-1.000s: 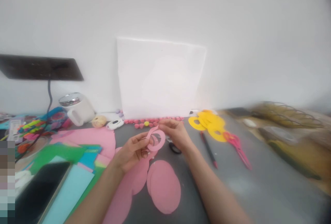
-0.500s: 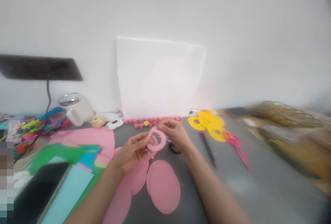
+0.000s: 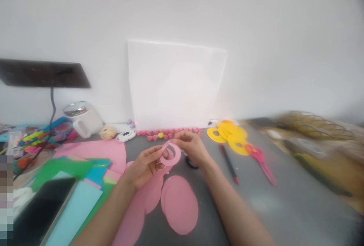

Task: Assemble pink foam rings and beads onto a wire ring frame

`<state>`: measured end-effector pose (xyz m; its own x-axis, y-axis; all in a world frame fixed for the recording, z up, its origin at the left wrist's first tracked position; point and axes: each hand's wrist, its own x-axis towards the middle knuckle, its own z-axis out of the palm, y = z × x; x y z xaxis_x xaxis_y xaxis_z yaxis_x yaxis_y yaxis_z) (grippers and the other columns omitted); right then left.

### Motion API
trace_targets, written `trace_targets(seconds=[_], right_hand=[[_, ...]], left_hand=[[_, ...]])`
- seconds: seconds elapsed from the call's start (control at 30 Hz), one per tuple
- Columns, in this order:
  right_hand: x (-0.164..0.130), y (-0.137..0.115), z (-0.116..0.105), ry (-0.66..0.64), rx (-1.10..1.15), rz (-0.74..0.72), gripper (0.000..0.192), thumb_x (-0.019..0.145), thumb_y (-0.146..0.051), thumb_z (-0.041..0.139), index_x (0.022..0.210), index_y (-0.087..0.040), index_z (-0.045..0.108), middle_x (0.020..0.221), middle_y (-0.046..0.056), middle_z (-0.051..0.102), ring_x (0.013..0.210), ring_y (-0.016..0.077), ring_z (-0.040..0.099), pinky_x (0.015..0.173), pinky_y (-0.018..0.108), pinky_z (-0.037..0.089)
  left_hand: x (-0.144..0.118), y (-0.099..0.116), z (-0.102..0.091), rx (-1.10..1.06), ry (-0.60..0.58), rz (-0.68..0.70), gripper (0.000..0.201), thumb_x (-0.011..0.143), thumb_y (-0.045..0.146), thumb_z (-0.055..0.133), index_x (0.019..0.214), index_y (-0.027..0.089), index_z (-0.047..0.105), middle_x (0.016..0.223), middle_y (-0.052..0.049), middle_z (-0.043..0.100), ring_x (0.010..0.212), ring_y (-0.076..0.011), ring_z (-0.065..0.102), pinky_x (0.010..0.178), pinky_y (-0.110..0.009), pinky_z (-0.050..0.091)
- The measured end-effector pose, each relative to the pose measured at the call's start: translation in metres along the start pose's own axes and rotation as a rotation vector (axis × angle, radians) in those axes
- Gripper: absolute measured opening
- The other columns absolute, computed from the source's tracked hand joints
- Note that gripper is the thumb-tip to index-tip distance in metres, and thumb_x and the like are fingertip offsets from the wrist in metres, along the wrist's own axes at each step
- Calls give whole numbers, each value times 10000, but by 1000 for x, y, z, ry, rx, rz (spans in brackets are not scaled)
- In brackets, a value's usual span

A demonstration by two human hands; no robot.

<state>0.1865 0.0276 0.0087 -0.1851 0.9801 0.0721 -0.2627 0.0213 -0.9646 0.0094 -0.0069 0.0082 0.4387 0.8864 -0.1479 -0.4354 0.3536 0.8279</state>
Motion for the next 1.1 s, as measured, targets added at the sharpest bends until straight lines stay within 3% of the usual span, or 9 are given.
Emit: trace_targets(seconds=[0.27,0.5,0.73,0.9,1.1], right_hand=[[1,-1,2,24,-9,-4,208,581,-307,772,671,-160,656,654,1,650,592,110,572,579,235,473],[1,1,0,-63,-27,-1,218,639,-301,733,811,-172,702,827,51,711,737,157,637,688,282,498],[3,7,-3,-25,-28,-8,162,598,-274,758,696,-169,684,685,12,679,611,120,590,620,261,478],[3,5,0,7,-57,-7,147,572,-261,773,634,-173,672,631,-9,647,578,103,557,598,245,461],[2,3,-1,-50,-45,25,199,654,-318,717,800,-183,705,816,44,706,718,149,627,710,297,496]], left_hand=[[2,-4,-5,-6,27,-19,142,757,218,663,840,107,695,764,-36,594,589,-59,473,537,-165,407],[2,-3,-7,-61,75,-15,163,754,214,666,870,103,693,740,-39,580,596,-65,478,512,-158,401],[1,-2,-3,-8,78,-74,150,781,256,634,774,110,666,744,-24,543,593,-68,488,535,-171,441],[-1,-2,2,68,19,-70,211,801,296,605,695,115,623,694,-12,512,533,-55,474,435,-146,363],[0,1,3,73,87,-23,180,777,290,634,714,122,641,712,-9,522,525,-45,437,432,-144,344]])
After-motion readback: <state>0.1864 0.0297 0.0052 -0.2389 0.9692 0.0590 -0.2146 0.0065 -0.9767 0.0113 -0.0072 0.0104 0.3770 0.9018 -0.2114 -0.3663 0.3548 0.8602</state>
